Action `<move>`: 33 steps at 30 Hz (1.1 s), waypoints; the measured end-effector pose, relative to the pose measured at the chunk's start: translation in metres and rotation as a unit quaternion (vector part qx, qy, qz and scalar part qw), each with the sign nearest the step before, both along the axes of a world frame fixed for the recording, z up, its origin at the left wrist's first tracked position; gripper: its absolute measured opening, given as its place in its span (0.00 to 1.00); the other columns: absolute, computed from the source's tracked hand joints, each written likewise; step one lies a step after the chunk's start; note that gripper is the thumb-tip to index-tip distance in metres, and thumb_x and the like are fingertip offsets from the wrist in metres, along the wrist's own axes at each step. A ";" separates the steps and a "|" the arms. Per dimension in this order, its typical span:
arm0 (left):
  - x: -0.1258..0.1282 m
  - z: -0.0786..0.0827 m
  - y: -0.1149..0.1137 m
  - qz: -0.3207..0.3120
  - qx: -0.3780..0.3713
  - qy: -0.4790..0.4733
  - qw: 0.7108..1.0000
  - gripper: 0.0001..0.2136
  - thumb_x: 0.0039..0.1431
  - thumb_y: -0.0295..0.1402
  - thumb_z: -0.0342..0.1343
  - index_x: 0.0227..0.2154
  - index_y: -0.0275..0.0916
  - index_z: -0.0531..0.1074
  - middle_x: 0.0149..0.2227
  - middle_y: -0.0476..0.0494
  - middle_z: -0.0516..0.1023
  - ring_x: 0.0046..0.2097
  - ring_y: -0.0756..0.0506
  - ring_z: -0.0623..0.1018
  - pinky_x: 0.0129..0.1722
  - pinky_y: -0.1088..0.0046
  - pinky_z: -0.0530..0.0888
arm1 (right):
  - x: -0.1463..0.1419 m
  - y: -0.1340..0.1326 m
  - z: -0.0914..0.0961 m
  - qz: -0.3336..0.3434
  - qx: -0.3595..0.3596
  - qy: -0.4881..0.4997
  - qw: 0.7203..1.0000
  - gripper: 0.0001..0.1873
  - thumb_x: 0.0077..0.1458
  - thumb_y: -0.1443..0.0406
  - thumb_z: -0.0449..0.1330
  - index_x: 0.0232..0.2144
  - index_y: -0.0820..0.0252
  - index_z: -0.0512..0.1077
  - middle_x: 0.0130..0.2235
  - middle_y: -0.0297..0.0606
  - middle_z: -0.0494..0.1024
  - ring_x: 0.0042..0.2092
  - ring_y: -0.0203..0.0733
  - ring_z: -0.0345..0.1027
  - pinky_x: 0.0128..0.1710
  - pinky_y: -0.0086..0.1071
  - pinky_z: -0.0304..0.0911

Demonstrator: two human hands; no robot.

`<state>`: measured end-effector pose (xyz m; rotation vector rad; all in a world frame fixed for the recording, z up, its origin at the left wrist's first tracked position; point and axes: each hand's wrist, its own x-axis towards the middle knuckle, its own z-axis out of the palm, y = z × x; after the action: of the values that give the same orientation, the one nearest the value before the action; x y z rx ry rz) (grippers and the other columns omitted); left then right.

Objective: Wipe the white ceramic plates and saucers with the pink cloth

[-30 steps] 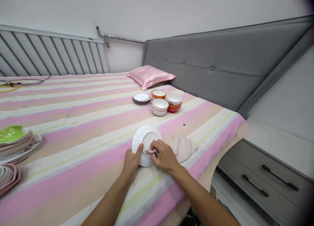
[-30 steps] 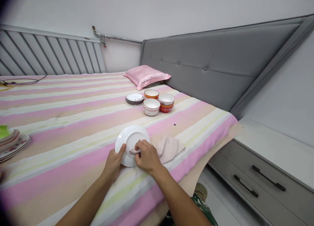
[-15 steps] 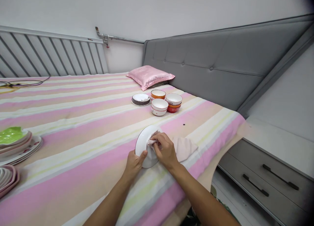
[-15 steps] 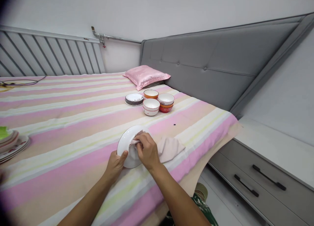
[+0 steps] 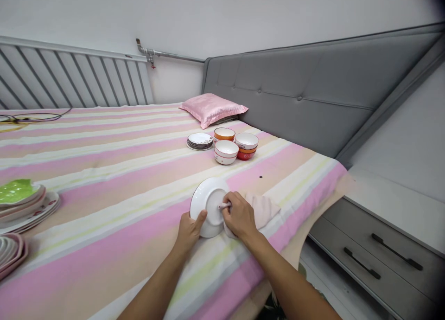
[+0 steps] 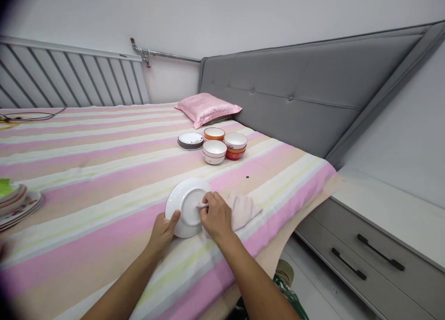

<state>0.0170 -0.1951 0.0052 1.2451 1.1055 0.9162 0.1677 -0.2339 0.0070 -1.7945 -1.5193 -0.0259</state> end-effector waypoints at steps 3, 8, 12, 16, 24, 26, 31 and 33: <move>-0.001 -0.007 0.004 0.004 -0.016 -0.025 1.000 0.21 0.36 0.48 0.61 0.24 0.31 0.73 0.18 0.48 0.69 0.21 0.50 0.66 0.20 0.76 0.64 | -0.002 -0.002 -0.002 0.044 -0.024 -0.019 0.999 0.08 0.41 0.72 0.51 0.27 0.56 0.63 0.29 0.32 0.67 0.30 0.36 0.61 0.27 0.27 0.51; 0.000 -0.011 0.007 0.012 -0.040 -0.051 0.998 0.22 0.39 0.51 0.58 0.23 0.32 0.69 0.17 0.51 0.64 0.20 0.52 0.64 0.19 0.77 0.63 | -0.007 -0.006 0.001 0.130 -0.042 -0.026 0.990 0.07 0.40 0.71 0.52 0.26 0.56 0.62 0.27 0.30 0.66 0.28 0.35 0.59 0.26 0.26 0.50; 0.000 -0.008 0.005 0.005 -0.040 -0.053 0.998 0.22 0.40 0.51 0.57 0.22 0.33 0.67 0.17 0.52 0.63 0.20 0.52 0.63 0.19 0.77 0.62 | -0.013 -0.008 0.005 0.184 -0.028 -0.002 0.983 0.08 0.40 0.72 0.51 0.27 0.56 0.63 0.28 0.30 0.65 0.28 0.34 0.58 0.27 0.26 0.52; 0.000 -0.005 0.002 -0.011 -0.003 -0.024 1.000 0.21 0.40 0.51 0.57 0.18 0.33 0.67 0.15 0.52 0.62 0.19 0.53 0.60 0.17 0.78 0.58 | -0.018 -0.007 0.009 0.200 0.012 0.036 0.979 0.09 0.42 0.72 0.50 0.28 0.56 0.63 0.29 0.32 0.66 0.30 0.35 0.59 0.29 0.26 0.56; 0.000 -0.001 -0.003 -0.059 0.105 0.020 0.993 0.26 0.44 0.53 0.52 0.28 0.29 0.75 0.22 0.43 0.73 0.24 0.47 0.69 0.24 0.75 0.67 | -0.015 0.004 0.014 0.099 0.147 0.148 0.973 0.10 0.51 0.71 0.49 0.33 0.60 0.68 0.34 0.38 0.70 0.35 0.36 0.64 0.32 0.28 0.61; 0.000 -0.002 -0.003 -0.071 0.131 0.021 0.989 0.27 0.46 0.53 0.51 0.32 0.29 0.75 0.28 0.39 0.77 0.31 0.42 0.73 0.30 0.72 0.69 | -0.010 0.008 0.015 0.050 0.181 0.181 0.965 0.09 0.53 0.69 0.50 0.35 0.60 0.69 0.35 0.39 0.70 0.35 0.36 0.64 0.31 0.28 0.62; 0.000 -0.005 -0.005 -0.112 0.169 0.020 0.979 0.26 0.48 0.51 0.51 0.38 0.31 0.74 0.32 0.37 0.78 0.38 0.38 0.75 0.36 0.67 0.71 | 0.001 0.016 0.018 -0.027 0.228 0.221 0.948 0.11 0.55 0.64 0.52 0.38 0.61 0.71 0.38 0.41 0.71 0.38 0.37 0.66 0.28 0.27 0.65; 0.000 -0.005 -0.006 -0.136 0.171 0.009 0.976 0.27 0.47 0.51 0.52 0.40 0.31 0.73 0.35 0.37 0.78 0.39 0.37 0.75 0.36 0.68 0.71 | 0.002 0.016 0.020 -0.033 0.232 0.210 0.949 0.11 0.55 0.64 0.52 0.39 0.60 0.71 0.39 0.41 0.71 0.39 0.38 0.66 0.30 0.28 0.66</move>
<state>0.0174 -0.2013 0.0006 1.6426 0.7837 0.9091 0.1702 -0.2181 0.0269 -1.3634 -1.0416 -0.0298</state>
